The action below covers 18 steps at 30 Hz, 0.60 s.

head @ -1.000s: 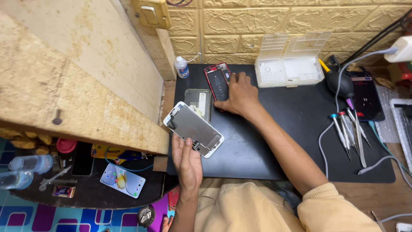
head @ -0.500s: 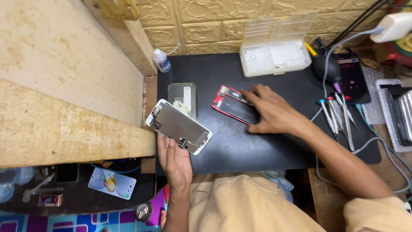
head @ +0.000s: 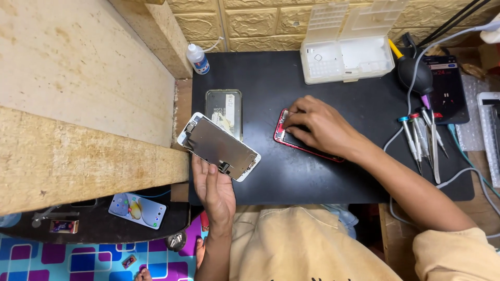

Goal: Reassembling a mobile phone by fitting the screen and internal components back into the housing and using a screwdriver.

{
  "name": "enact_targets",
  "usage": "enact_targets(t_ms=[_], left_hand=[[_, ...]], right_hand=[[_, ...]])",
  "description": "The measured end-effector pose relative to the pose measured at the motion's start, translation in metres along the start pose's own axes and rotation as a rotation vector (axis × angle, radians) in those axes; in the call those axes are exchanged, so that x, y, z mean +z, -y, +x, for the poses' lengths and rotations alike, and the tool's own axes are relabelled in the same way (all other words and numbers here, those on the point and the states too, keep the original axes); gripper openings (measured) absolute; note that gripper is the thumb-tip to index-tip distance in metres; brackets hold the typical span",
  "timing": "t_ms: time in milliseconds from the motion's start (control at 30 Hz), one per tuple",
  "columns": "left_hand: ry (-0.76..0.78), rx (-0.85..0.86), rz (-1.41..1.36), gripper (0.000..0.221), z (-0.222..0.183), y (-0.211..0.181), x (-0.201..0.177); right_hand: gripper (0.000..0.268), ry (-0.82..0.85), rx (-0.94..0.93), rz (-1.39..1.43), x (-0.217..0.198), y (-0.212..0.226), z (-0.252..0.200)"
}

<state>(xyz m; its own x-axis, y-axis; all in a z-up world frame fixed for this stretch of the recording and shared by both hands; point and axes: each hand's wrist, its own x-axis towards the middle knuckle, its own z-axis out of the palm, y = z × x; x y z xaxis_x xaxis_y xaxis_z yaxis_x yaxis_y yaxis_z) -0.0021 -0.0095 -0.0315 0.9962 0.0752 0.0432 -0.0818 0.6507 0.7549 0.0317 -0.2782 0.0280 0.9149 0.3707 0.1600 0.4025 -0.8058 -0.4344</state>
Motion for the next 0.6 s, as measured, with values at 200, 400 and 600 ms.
enact_targets(t_ms=[200,400,600], left_hand=[[-0.003,0.006,0.019,0.073,0.001,0.003,-0.002],[-0.095,-0.047,-0.127,0.073,-0.003,0.0,0.0],[-0.001,-0.123,-0.126,0.064,0.0,-0.007,0.007]], right_hand=[[0.007,-0.064,-0.09,-0.04,0.005,-0.005,-0.003],[0.017,-0.191,0.338,-0.094,-0.067,-0.029,-0.084],[0.016,-0.302,0.864,-0.296,-0.116,-0.055,-0.186]])
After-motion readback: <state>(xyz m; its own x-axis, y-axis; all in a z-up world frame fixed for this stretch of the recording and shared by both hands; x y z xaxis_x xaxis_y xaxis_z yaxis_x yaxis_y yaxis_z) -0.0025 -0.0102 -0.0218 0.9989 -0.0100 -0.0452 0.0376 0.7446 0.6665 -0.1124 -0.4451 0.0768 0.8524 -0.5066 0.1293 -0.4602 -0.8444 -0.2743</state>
